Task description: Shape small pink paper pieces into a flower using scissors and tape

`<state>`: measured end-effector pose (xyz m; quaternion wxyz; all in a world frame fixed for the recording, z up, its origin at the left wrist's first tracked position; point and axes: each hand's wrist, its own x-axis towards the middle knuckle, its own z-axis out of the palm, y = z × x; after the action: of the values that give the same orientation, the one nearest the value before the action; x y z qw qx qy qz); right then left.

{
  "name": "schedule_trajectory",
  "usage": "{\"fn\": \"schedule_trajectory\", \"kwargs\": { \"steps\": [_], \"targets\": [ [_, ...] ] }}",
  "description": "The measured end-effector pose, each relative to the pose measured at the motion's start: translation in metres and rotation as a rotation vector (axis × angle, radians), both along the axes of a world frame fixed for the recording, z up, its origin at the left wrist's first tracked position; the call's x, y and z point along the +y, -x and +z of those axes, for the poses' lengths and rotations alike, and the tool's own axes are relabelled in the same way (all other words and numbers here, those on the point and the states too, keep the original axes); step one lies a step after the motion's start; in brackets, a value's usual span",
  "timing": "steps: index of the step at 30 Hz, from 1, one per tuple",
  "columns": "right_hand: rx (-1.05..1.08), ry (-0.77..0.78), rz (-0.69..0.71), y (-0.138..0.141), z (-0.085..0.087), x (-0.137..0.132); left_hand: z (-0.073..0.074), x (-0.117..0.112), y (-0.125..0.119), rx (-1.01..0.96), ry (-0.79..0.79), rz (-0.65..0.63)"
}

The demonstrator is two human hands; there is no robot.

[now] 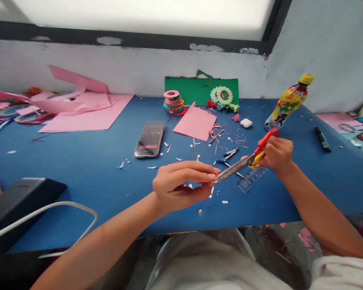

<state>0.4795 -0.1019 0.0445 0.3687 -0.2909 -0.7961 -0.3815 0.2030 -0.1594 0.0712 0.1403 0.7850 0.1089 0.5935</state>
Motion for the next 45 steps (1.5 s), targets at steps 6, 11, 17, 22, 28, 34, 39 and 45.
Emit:
{"fn": "schedule_trajectory", "kwargs": {
  "steps": [6,11,17,22,28,34,39,45],
  "targets": [
    [0.014,-0.062,0.079,-0.0014,0.0028,0.0012,0.0021,-0.0014,-0.0013,0.015,-0.049,-0.037],
    [-0.001,-0.095,0.110,-0.0027,0.0027,0.0024,0.0036,-0.0026,-0.0012,0.046,-0.096,0.009],
    [0.023,-0.091,0.058,-0.0058,0.0013,0.0011,0.0039,-0.0029,-0.0027,0.042,-0.168,0.084],
    [0.030,-0.113,0.074,-0.0050,0.0030,0.0011,0.0012,-0.0028,-0.0037,0.024,-0.219,0.143],
    [0.024,-0.134,0.082,-0.0039,0.0044,0.0007,0.0008,-0.0034,-0.0024,0.033,-0.242,0.183],
    [0.025,-0.146,0.056,-0.0064,0.0013,0.0017,0.0010,-0.0029,-0.0036,0.009,-0.238,0.209],
    [0.021,-0.166,0.043,-0.0067,0.0016,0.0014,0.0013,-0.0028,-0.0028,0.027,-0.227,0.219],
    [0.006,-0.193,0.013,-0.0073,0.0035,0.0012,0.0025,-0.0032,-0.0030,0.019,-0.223,0.227]
  ]
}}
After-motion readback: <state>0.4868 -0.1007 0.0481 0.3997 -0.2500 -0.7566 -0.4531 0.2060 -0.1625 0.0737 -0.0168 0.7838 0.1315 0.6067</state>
